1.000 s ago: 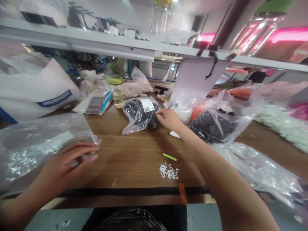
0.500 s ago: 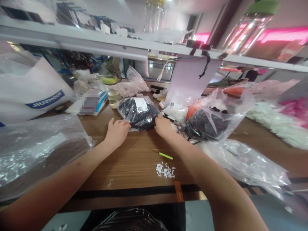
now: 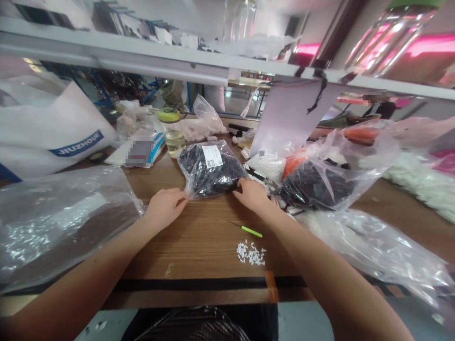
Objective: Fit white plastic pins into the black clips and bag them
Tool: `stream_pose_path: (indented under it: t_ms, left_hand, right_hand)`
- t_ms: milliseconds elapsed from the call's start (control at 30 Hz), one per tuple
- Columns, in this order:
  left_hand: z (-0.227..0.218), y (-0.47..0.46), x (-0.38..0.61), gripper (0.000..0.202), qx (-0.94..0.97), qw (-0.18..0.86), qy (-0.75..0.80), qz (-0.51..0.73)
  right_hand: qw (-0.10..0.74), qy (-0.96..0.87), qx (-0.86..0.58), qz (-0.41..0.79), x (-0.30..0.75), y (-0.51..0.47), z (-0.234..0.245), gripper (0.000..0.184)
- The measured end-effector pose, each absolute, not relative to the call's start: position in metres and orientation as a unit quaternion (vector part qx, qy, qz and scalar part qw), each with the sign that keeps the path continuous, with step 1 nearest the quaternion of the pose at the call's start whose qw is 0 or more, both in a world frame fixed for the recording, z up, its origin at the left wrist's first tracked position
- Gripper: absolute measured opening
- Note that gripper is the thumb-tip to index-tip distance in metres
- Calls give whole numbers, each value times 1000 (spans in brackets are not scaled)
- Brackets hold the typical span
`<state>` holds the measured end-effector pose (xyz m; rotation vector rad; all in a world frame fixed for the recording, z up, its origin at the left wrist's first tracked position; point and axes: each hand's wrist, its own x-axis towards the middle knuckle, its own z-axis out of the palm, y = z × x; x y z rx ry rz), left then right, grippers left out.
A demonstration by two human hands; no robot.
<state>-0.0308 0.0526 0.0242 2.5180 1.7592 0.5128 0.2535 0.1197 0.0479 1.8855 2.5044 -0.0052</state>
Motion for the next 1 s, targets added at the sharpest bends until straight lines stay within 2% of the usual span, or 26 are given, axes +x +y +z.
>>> stream_pose_path:
  t_ms: [100, 233, 333, 367, 433, 533, 600, 700, 833, 1000]
  left_hand:
    - [24, 49, -26, 16, 839, 72, 509, 177]
    - [23, 37, -9, 12, 862, 157, 441, 194]
    - [24, 34, -7, 14, 865, 223, 372, 252]
    - [26, 35, -10, 16, 862, 209, 369, 276]
    - [28, 41, -21, 21, 844, 117, 425, 307]
    - [29, 52, -39, 33, 796, -34, 551, 251]
    - [28, 58, -46, 37, 785, -73, 581, 200]
    - [24, 64, -47, 29, 778, -83, 602, 161]
    - [17, 72, -43, 12, 759, -65, 625, 170]
    - [6, 77, -28, 18, 798, -36, 568, 198]
  right_hand:
    - [-17, 787, 616, -7, 250, 115, 45, 55]
    - [-36, 787, 616, -18, 245, 117, 39, 50]
    - [-47, 791, 609, -31, 246, 123, 42, 54]
    - [-52, 792, 607, -35, 247, 123, 45, 57]
    - [-68, 790, 608, -39, 246, 118, 53, 56]
    - [-81, 788, 607, -55, 235, 92, 64, 51]
    - [-50, 807, 581, -93, 222, 69, 66, 61]
    - [25, 849, 526, -43, 200, 50, 60, 74]
    - [27, 841, 540, -14, 192, 76, 49, 56]
    - [3, 819, 573, 8, 212, 132, 50, 51]
